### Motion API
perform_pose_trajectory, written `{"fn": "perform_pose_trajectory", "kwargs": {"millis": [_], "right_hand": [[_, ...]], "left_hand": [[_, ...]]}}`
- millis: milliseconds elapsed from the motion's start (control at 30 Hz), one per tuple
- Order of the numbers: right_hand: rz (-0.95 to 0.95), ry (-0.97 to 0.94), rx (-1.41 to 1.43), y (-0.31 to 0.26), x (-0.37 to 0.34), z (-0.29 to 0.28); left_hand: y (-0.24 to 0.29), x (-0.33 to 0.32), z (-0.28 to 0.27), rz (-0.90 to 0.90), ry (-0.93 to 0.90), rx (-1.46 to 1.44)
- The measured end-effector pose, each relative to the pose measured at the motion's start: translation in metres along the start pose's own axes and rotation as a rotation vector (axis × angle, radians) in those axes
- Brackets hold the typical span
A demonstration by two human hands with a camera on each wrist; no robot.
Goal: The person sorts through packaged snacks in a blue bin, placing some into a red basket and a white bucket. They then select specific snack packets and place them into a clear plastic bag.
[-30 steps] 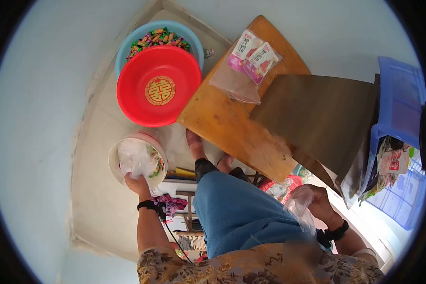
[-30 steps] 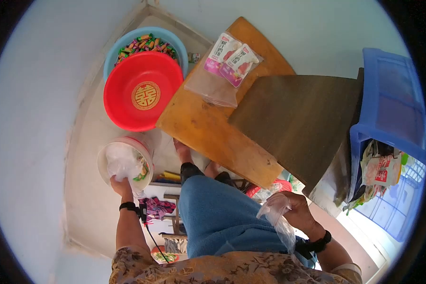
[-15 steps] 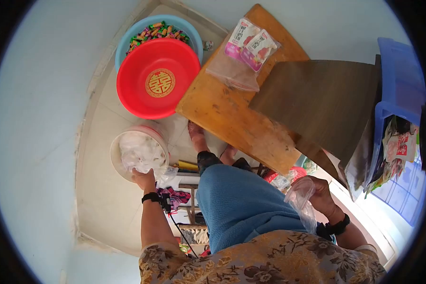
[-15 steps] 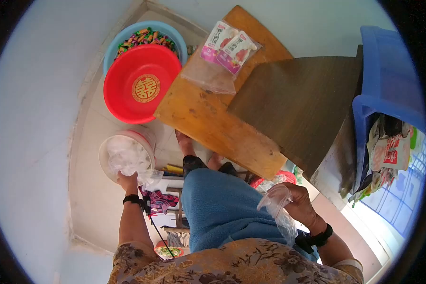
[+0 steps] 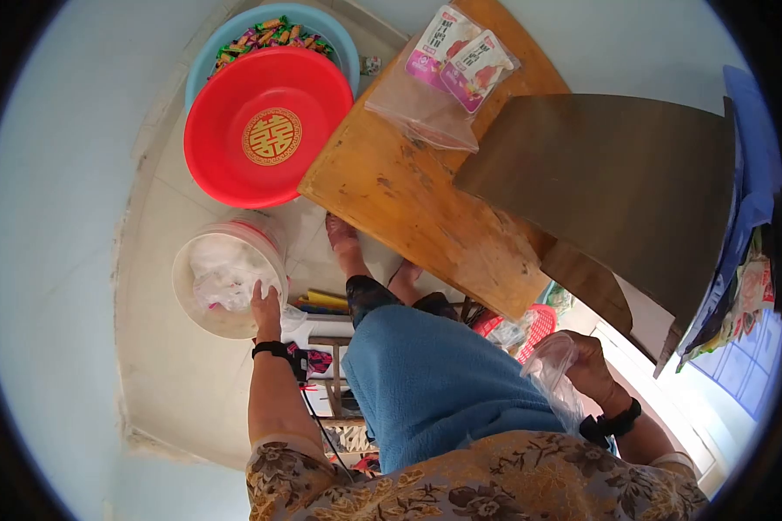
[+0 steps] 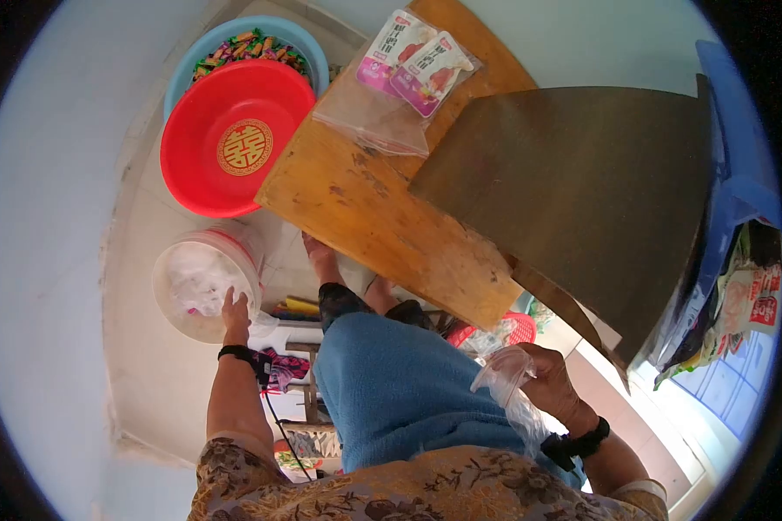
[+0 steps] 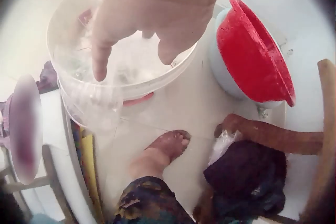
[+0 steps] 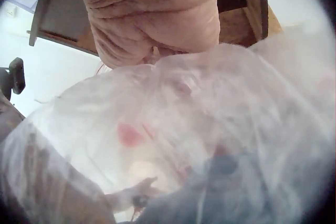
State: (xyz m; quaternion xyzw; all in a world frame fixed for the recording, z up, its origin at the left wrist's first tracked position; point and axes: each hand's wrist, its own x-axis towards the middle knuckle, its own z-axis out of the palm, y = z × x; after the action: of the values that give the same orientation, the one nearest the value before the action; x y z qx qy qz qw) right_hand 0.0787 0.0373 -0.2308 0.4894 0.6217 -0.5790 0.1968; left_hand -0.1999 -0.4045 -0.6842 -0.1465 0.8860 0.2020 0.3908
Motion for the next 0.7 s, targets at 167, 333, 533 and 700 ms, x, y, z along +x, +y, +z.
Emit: {"fn": "perform_pose_trajectory", "kwargs": {"millis": [167,333,533,700], "right_hand": [[-0.015,-0.012,0.016,0.019,0.004,0.0],[-0.077,-0.027,-0.038,0.023,-0.001,-0.007],[-0.159,-0.012,0.024,0.007,-0.014,-0.016],[-0.317,-0.013,0.229,-0.011,-0.035,-0.026]], "left_hand": [[0.016,0.006,0.002,0.145,-0.119,-0.112],[-0.01,0.025,0.019,-0.066,-0.19,-0.462],[0.045,-0.027,-0.057,0.277,0.103,0.492],[0.171,-0.132,-0.106,0.619,0.016,0.063]]}}
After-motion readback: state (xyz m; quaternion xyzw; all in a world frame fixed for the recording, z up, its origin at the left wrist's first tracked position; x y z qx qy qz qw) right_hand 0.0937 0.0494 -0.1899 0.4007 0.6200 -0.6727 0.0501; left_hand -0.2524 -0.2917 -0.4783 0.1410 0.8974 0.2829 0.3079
